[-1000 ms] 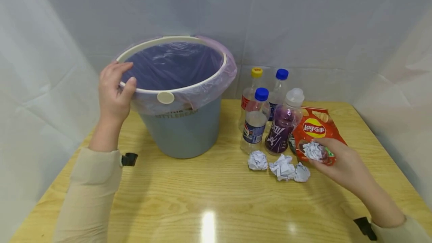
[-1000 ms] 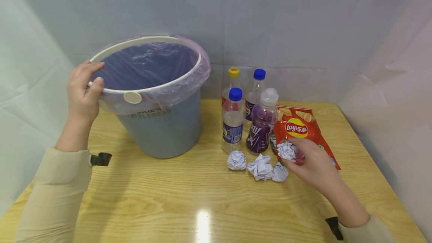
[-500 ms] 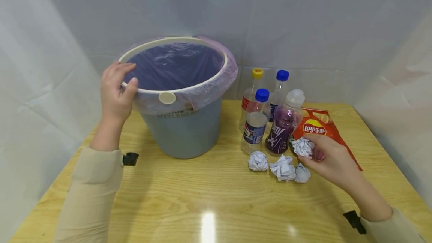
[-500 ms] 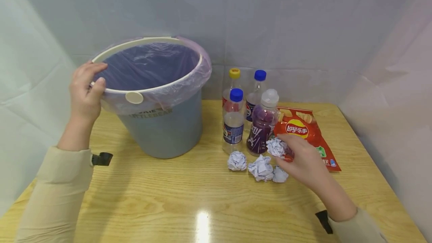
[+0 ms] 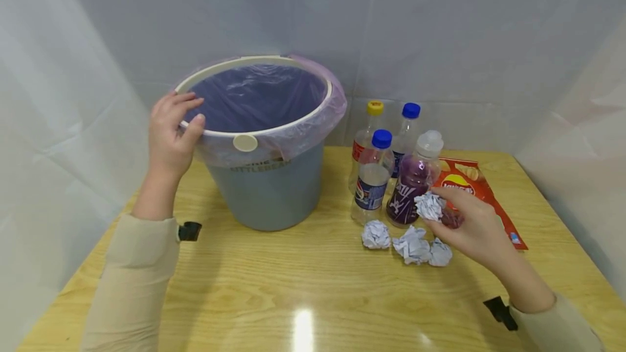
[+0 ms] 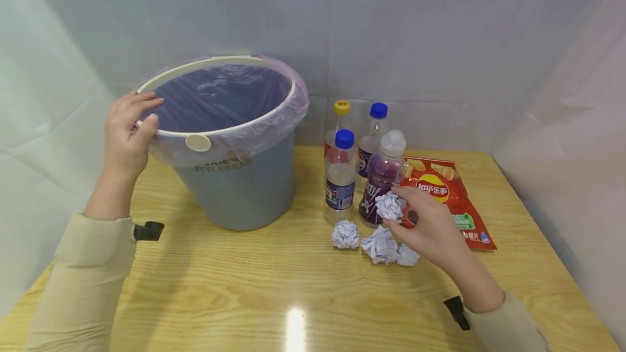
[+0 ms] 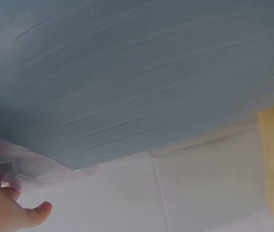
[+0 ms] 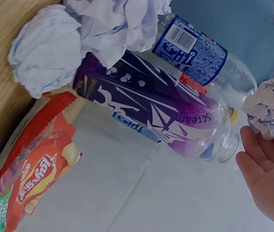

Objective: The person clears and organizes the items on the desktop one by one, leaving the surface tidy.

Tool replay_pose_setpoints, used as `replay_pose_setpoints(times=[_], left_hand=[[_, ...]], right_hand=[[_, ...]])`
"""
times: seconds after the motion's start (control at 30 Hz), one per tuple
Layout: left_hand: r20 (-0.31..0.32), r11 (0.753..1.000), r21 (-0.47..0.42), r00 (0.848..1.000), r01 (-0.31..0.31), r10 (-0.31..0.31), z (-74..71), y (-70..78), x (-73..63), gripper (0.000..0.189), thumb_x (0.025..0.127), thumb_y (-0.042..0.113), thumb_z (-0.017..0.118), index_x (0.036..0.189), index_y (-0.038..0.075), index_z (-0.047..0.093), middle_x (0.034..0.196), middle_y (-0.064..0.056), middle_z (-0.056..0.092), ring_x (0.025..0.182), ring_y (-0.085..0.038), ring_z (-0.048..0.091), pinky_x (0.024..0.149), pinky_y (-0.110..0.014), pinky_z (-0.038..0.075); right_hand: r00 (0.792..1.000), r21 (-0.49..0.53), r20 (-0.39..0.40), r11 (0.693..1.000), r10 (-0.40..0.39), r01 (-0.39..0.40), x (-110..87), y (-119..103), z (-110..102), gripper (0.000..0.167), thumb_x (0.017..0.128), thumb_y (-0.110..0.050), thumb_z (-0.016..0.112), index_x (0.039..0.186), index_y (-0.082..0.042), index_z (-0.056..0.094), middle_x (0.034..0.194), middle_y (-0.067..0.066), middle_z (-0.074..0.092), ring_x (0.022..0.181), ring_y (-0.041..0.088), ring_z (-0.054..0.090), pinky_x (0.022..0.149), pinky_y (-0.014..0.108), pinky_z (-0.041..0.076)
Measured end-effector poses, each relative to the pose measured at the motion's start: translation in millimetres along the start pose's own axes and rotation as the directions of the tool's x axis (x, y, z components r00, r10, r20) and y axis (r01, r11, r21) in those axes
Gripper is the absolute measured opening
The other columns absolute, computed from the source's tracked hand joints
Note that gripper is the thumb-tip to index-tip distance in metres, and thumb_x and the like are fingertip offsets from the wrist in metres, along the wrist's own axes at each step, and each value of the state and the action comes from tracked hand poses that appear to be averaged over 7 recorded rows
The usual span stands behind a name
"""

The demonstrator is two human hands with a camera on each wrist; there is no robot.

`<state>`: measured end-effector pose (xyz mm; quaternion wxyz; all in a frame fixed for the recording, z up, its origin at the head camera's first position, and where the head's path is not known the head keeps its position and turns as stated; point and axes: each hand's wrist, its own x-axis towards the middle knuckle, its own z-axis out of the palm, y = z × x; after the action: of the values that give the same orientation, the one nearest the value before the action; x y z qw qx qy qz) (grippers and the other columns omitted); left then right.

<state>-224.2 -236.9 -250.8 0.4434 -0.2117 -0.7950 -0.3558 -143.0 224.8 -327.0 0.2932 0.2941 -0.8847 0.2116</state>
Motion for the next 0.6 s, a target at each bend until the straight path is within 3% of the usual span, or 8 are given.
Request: replay_pose_setpoints(times=[0.1, 0.27, 0.5, 0.6], left_hand=[[0.002, 1.0, -0.003, 1.0, 0.01, -0.01, -0.5, 0.9, -0.1, 0.058, 0.078, 0.043, 0.046, 0.096, -0.01, 0.062, 0.106, -0.026, 0.056, 0.114, -0.038, 0.04, 0.102, -0.033, 0.02], [-0.001, 1.0, 0.0, 1.0, 0.009, -0.009, -1.6, 1.5, 0.1, 0.057, 0.078, 0.042, 0.047, 0.096, -0.01, 0.062, 0.105, -0.026, 0.056, 0.113, -0.038, 0.04, 0.102, -0.033, 0.02], [0.002, 1.0, 0.008, 1.0, 0.016, -0.016, -1.7, 3.1, 0.1, 0.06, 0.078, 0.045, 0.047, 0.096, -0.01, 0.062, 0.105, -0.026, 0.057, 0.114, -0.038, 0.04, 0.102, -0.033, 0.02], [0.006, 1.0, 0.01, 1.0, 0.025, -0.025, -1.5, 3.5, 0.1, 0.059, 0.078, 0.044, 0.047, 0.097, -0.01, 0.062, 0.105, -0.026, 0.057, 0.114, -0.038, 0.04, 0.102, -0.033, 0.02]], right_hand=[[1.0, 0.005, -0.002, 1.0, 0.001, -0.001, 3.4, -2, 1, 0.056, 0.054, -0.009, 0.077, 0.106, 0.002, 0.058, 0.103, 0.013, 0.061, 0.076, 0.017, 0.058, 0.061, 0.021, 0.049], [1.0, 0.036, 0.008, 0.999, 0.018, -0.019, 9.5, -7, 3, 0.055, 0.056, -0.009, 0.076, 0.107, 0.003, 0.057, 0.103, 0.017, 0.06, 0.083, 0.024, 0.058, 0.059, 0.037, 0.051], [1.0, 0.063, 0.003, 0.998, -0.022, 0.022, 21.5, -15, 6, 0.057, 0.057, -0.009, 0.077, 0.109, 0.002, 0.057, 0.105, 0.016, 0.059, 0.061, 0.009, 0.047, 0.046, 0.022, 0.045], [0.999, 0.082, -0.009, 0.996, -0.042, 0.043, 27.9, -19, 8, 0.057, 0.057, -0.008, 0.077, 0.109, 0.002, 0.056, 0.106, 0.015, 0.059, 0.065, 0.013, 0.052, 0.054, 0.027, 0.05]])
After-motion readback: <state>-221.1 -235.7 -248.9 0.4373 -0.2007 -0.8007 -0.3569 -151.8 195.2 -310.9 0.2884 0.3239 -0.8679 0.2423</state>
